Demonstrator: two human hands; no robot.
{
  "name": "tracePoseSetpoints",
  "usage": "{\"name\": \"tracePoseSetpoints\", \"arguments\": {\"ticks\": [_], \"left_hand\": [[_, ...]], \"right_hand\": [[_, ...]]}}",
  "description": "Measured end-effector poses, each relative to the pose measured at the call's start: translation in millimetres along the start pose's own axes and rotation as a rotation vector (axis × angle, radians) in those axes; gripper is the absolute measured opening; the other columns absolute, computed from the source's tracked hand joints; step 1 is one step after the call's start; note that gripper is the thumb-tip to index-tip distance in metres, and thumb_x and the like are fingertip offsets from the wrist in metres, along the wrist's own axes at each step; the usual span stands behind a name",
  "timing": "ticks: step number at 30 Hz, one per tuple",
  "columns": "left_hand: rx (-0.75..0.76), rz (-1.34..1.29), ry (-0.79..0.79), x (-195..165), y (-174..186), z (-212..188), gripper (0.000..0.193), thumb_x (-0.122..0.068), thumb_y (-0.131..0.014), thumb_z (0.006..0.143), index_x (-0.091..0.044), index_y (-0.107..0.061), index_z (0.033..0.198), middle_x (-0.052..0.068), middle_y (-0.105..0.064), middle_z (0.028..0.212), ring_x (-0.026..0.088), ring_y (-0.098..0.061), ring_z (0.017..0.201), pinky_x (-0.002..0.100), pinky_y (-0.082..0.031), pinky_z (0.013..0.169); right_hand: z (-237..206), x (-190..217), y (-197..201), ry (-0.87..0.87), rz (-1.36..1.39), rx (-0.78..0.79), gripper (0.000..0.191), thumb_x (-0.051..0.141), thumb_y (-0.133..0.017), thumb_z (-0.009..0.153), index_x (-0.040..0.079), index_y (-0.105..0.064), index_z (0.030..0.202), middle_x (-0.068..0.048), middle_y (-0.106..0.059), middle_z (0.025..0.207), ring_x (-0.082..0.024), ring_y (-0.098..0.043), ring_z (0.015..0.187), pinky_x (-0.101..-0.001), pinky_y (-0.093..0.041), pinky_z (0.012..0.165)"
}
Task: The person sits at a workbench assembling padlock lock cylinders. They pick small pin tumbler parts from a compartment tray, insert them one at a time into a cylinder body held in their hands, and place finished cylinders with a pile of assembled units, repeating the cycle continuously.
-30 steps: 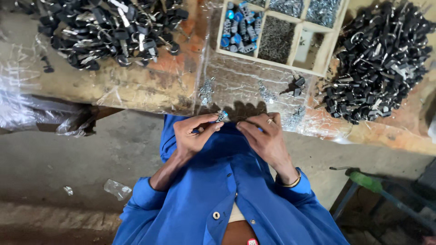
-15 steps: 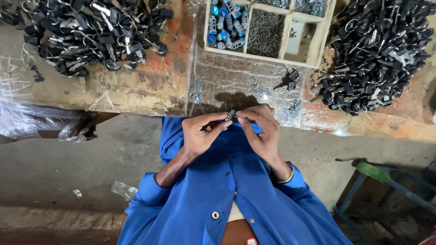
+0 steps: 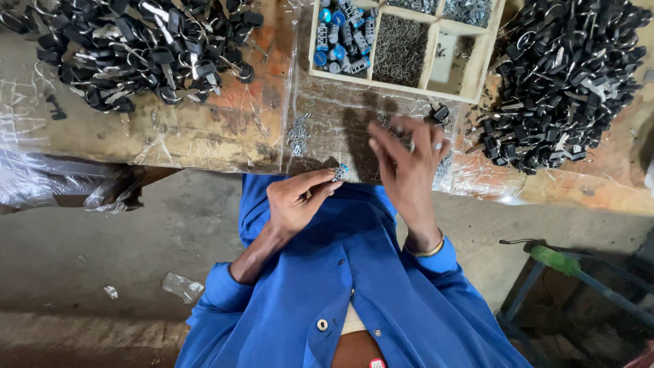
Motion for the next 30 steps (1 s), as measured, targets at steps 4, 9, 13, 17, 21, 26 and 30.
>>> {"name": "tracePoseSetpoints", "arguments": {"ticks": [4, 9, 13, 17, 21, 26, 30], "left_hand": [[-0.019, -0.073, 0.041, 3.6, 5.9, 0.3, 0.023, -0.003, -0.085, 0.086, -0.002, -0.077, 0.108, 0.011, -0.080, 0.107, 0.011, -0.075, 0.077, 0.022, -0.056, 0.062], [0.006, -0.103, 0.082, 7.3, 3.3, 2.5, 0.023, -0.003, -0.085, 0.086, -0.001, -0.077, 0.107, 0.011, -0.080, 0.102, 0.010, -0.077, 0.076, 0.020, -0.052, 0.057], [0.028, -0.144, 0.089, 6.8, -2.2, 4.5, 0.020, -0.003, -0.083, 0.088, -0.001, -0.076, 0.107, 0.012, -0.079, 0.105, 0.011, -0.078, 0.080, 0.019, -0.052, 0.057], [0.041, -0.096, 0.082, 3.1, -4.9, 4.5, 0.023, -0.003, -0.085, 0.086, 0.000, -0.077, 0.107, 0.012, -0.080, 0.102, 0.012, -0.078, 0.078, 0.019, -0.051, 0.056], [0.051, -0.132, 0.077, 1.1, -8.7, 3.2, 0.022, -0.003, -0.084, 0.087, 0.000, -0.076, 0.107, 0.012, -0.079, 0.105, 0.013, -0.079, 0.080, 0.019, -0.053, 0.057], [0.084, -0.153, 0.076, 2.0, -17.8, -0.9, 0.024, -0.002, -0.085, 0.086, -0.001, -0.076, 0.108, 0.011, -0.080, 0.104, 0.012, -0.078, 0.081, 0.019, -0.053, 0.058], [0.078, -0.111, 0.082, 3.9, -22.9, -3.0, 0.026, -0.003, -0.088, 0.082, -0.001, -0.078, 0.106, 0.011, -0.081, 0.101, 0.008, -0.069, 0.068, 0.019, -0.048, 0.055]], "right_hand": [[2.7, 7.2, 5.1, 0.035, -0.089, -0.056, 0.034, 0.033, -0.085, 0.097, 0.018, -0.076, 0.125, -0.001, -0.054, 0.148, -0.031, -0.041, 0.139, -0.0529, -0.025, 0.115], [-13.1, 10.1, 8.8, 0.125, -0.041, 0.042, 0.045, 0.038, -0.085, 0.088, 0.018, -0.076, 0.128, -0.004, -0.049, 0.152, -0.037, -0.038, 0.140, -0.0540, -0.023, 0.116], [-26.9, -4.9, 8.6, 0.017, 0.120, 0.080, 0.061, 0.044, -0.082, 0.095, 0.011, -0.066, 0.144, -0.012, -0.039, 0.162, -0.042, -0.034, 0.145, -0.0558, -0.023, 0.119], [-38.0, -3.9, 8.3, 0.068, -0.048, 0.068, 0.055, 0.043, -0.085, 0.086, 0.014, -0.073, 0.132, -0.014, -0.043, 0.158, -0.043, -0.035, 0.143, -0.0574, -0.021, 0.115], [-49.8, 3.0, 17.2, 0.198, -0.018, -0.028, 0.033, 0.030, -0.087, 0.087, 0.023, -0.078, 0.118, -0.002, -0.057, 0.143, -0.033, -0.042, 0.136, -0.0499, -0.027, 0.113], [-58.9, -5.4, 12.0, 0.166, 0.191, 0.008, 0.020, 0.011, -0.086, 0.086, 0.016, -0.077, 0.104, 0.003, -0.074, 0.110, -0.019, -0.063, 0.107, -0.0430, -0.033, 0.102], [-60.6, -12.0, 9.7, 0.026, 0.384, -0.042, 0.018, 0.003, -0.080, 0.091, 0.010, -0.075, 0.107, -0.001, -0.075, 0.108, -0.018, -0.069, 0.100, -0.0347, -0.039, 0.103]]}}
Point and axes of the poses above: each hand's wrist, its own z-axis towards the middle knuckle, its own y-axis out of the back of the hand, x = y × z, the point moved 9 cm from there along z, towards the middle knuckle
